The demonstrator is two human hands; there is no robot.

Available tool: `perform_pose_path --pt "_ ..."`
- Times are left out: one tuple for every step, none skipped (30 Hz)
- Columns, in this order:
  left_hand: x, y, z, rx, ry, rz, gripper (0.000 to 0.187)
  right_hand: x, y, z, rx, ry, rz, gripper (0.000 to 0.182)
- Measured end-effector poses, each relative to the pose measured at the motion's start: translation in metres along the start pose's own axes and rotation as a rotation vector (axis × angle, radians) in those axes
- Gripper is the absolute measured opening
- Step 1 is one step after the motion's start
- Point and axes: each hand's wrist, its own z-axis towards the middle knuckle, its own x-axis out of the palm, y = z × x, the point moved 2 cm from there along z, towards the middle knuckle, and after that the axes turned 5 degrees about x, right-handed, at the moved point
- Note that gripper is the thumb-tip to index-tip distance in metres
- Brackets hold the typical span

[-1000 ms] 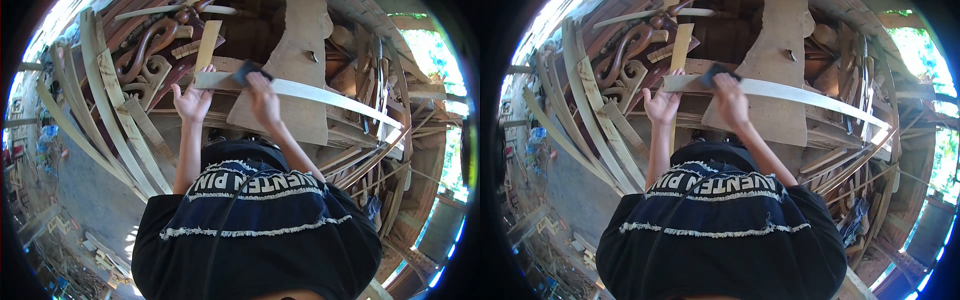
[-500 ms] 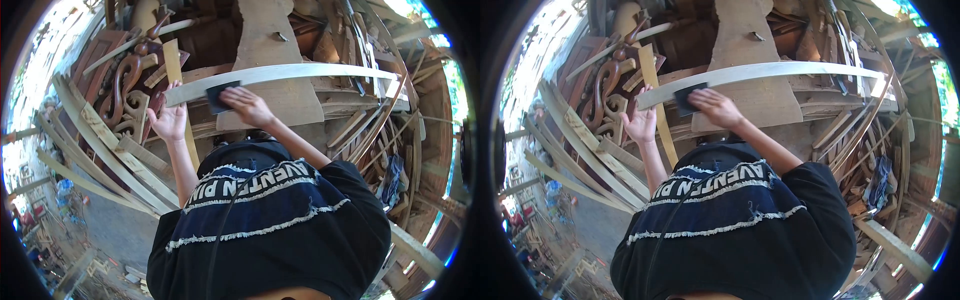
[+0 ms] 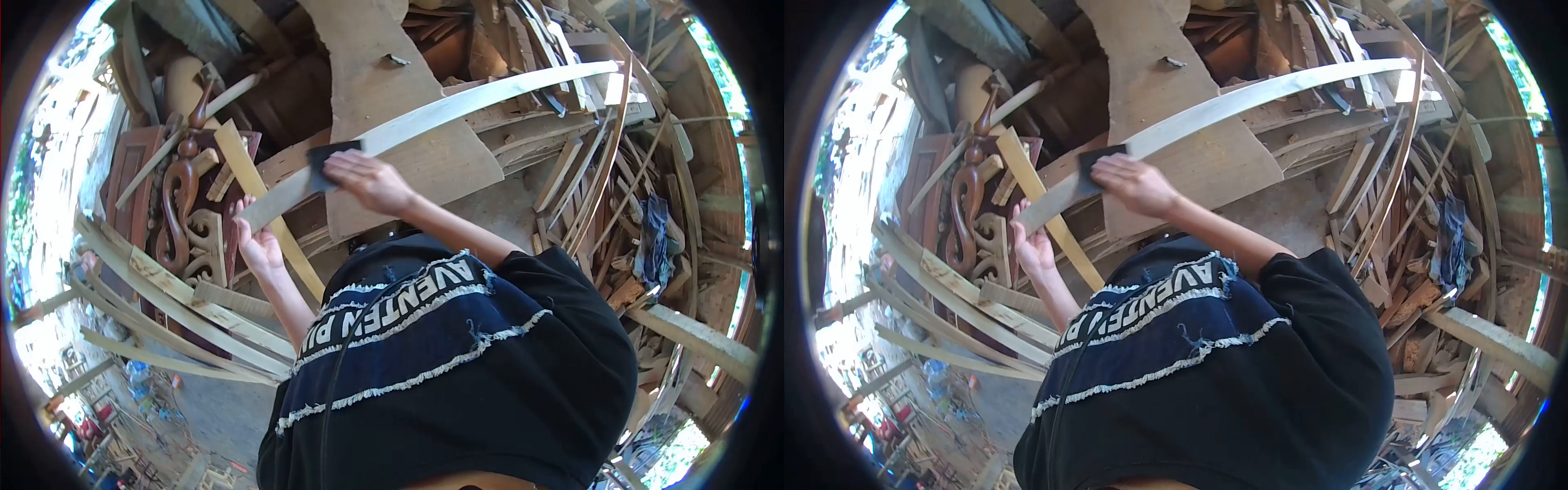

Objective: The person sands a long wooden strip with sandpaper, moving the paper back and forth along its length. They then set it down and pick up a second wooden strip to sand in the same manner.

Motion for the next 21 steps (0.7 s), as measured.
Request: perform_pose_path --pt "0.001 0.001 -0.002 -0.006 -0.015 -0.005 0.046 -0.012 -0.027 -0.012 0.081 0.005 -0.091 0.041" --pt "0.001 0.002 -0.004 -0.010 -0.034 -0.009 0.047 -0.037 -0.049 -0.023 0.182 -0.098 -0.150 0.037" --pt "0.000 0.002 -0.007 -0.013 -0.056 -0.010 0.048 -0.061 -0.080 -0.035 0.248 -0.155 -0.249 0.033" --pt "-0.002 0.003 -0.008 -0.011 -0.051 0.006 0.050 -0.075 -0.123 -0.053 0.357 -0.253 -0.294 0.031" --pt "-0.001 0.003 -0.011 -0.012 -0.049 0.005 0.050 -0.099 -0.153 -0.066 0.465 -0.303 -0.335 0.028" --pt "-0.001 0.001 -0.013 -0.013 -0.045 0.008 0.050 -0.117 -0.174 -0.073 0.529 -0.378 -0.415 0.026" --pt "0.000 0.001 -0.014 -0.016 -0.039 0.009 0.050 -0.127 -0.182 -0.069 0.600 -0.498 -0.524 0.019" --pt "-0.001 0.000 -0.013 -0.015 -0.030 0.013 0.050 -0.127 -0.185 -0.067 0.668 -0.420 -0.492 0.019" --pt "-0.003 -0.001 -0.008 -0.016 -0.019 0.016 0.050 -0.120 -0.187 -0.061 0.736 -0.343 -0.461 0.018" --pt "-0.004 -0.003 -0.004 -0.018 -0.007 0.019 0.051 -0.105 -0.172 -0.050 0.578 -0.386 -0.454 0.019" --pt "-0.004 -0.004 0.000 -0.031 -0.022 0.041 0.051 -0.086 -0.149 -0.038 0.419 -0.426 -0.447 0.020" --pt "-0.003 -0.005 0.003 -0.043 -0.037 0.061 0.051 -0.073 -0.116 -0.023 0.518 -0.215 -0.293 0.030" --pt "-0.003 -0.006 0.006 -0.056 -0.055 0.084 0.052 -0.056 -0.089 -0.017 0.322 -0.266 -0.279 0.034" --pt "-0.002 -0.007 0.007 -0.060 -0.065 0.102 0.051 -0.035 -0.069 -0.014 0.256 -0.179 -0.185 0.037" --pt "-0.005 -0.008 0.010 -0.060 -0.057 0.104 0.051 -0.029 -0.043 -0.010 0.214 -0.125 -0.032 0.035" --pt "-0.011 -0.009 0.014 -0.060 -0.049 0.109 0.051 -0.030 -0.027 -0.010 0.140 -0.148 0.015 0.034" --pt "-0.015 -0.012 0.016 -0.059 -0.041 0.114 0.050 -0.033 -0.037 -0.014 0.194 -0.162 -0.043 0.033" --pt "-0.019 -0.014 0.018 -0.069 -0.063 0.103 0.049 -0.039 -0.057 -0.020 0.246 -0.175 -0.101 0.032" --pt "-0.021 -0.016 0.018 -0.076 -0.069 0.101 0.048 -0.048 -0.079 -0.025 0.295 -0.186 -0.158 0.031" --pt "-0.025 -0.017 0.018 -0.082 -0.078 0.100 0.048 -0.064 -0.107 -0.031 0.399 -0.166 -0.294 0.029" --pt "-0.030 -0.018 0.019 -0.087 -0.088 0.101 0.047 -0.084 -0.142 -0.040 0.502 -0.145 -0.429 0.028"
